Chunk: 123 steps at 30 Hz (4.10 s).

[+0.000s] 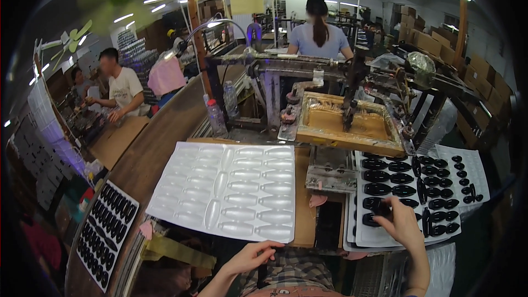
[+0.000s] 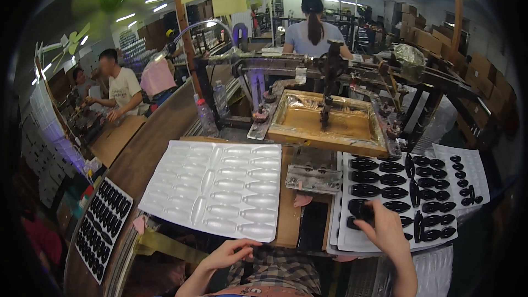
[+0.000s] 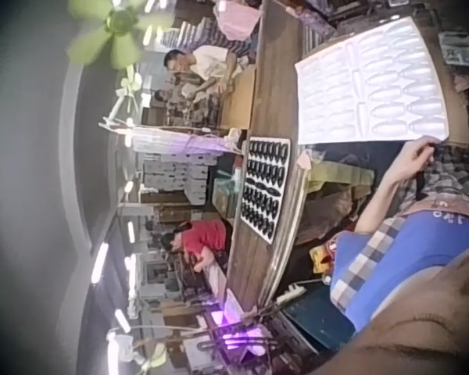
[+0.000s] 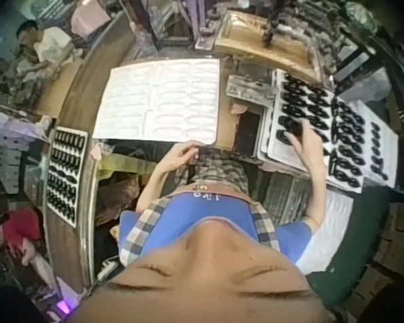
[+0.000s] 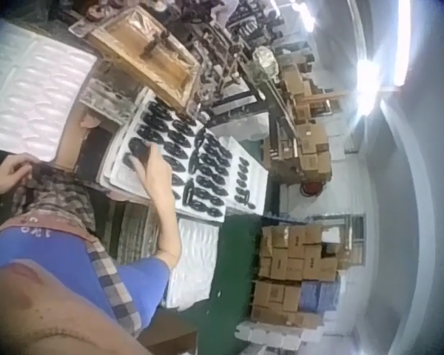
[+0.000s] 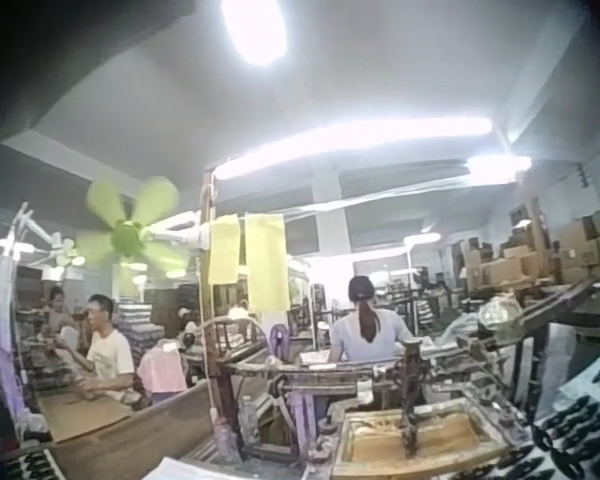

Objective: The worker places black hair clips into a tray and uses a manual screen-printing machine to apply gold logos to them.

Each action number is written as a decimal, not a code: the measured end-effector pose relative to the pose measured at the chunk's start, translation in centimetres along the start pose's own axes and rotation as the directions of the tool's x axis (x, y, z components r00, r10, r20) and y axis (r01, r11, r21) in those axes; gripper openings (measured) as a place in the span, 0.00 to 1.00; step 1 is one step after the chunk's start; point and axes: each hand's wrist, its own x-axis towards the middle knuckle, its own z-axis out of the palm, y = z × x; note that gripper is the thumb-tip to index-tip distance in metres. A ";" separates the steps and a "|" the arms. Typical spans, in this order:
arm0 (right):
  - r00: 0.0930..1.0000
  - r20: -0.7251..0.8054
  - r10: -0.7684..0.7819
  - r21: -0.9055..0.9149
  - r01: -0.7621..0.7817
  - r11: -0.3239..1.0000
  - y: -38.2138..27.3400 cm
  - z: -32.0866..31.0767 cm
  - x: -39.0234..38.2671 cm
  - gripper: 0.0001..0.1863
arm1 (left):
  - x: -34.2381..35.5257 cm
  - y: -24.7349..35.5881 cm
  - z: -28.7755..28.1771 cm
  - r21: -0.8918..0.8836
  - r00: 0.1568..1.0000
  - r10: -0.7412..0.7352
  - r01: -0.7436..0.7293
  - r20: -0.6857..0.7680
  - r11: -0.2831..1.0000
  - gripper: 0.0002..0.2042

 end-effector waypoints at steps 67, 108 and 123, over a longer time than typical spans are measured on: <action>0.939 0.246 0.241 0.003 -0.250 0.968 -1.5 0.9 3.5 0.21 | 13.5 -4.8 -2.6 0.803 0.839 0.540 -0.274 -0.069 0.529 0.16; 0.980 -0.037 0.197 0.507 -0.152 0.849 7.7 7.2 12.2 0.25 | 39.2 5.7 -12.2 -0.675 0.722 0.692 -0.515 -0.008 0.529 0.15; 0.956 0.291 0.037 0.229 -0.107 0.968 -1.1 9.5 18.0 0.29 | 25.7 0.4 -23.0 -0.356 0.719 0.099 -0.454 -0.688 0.817 0.09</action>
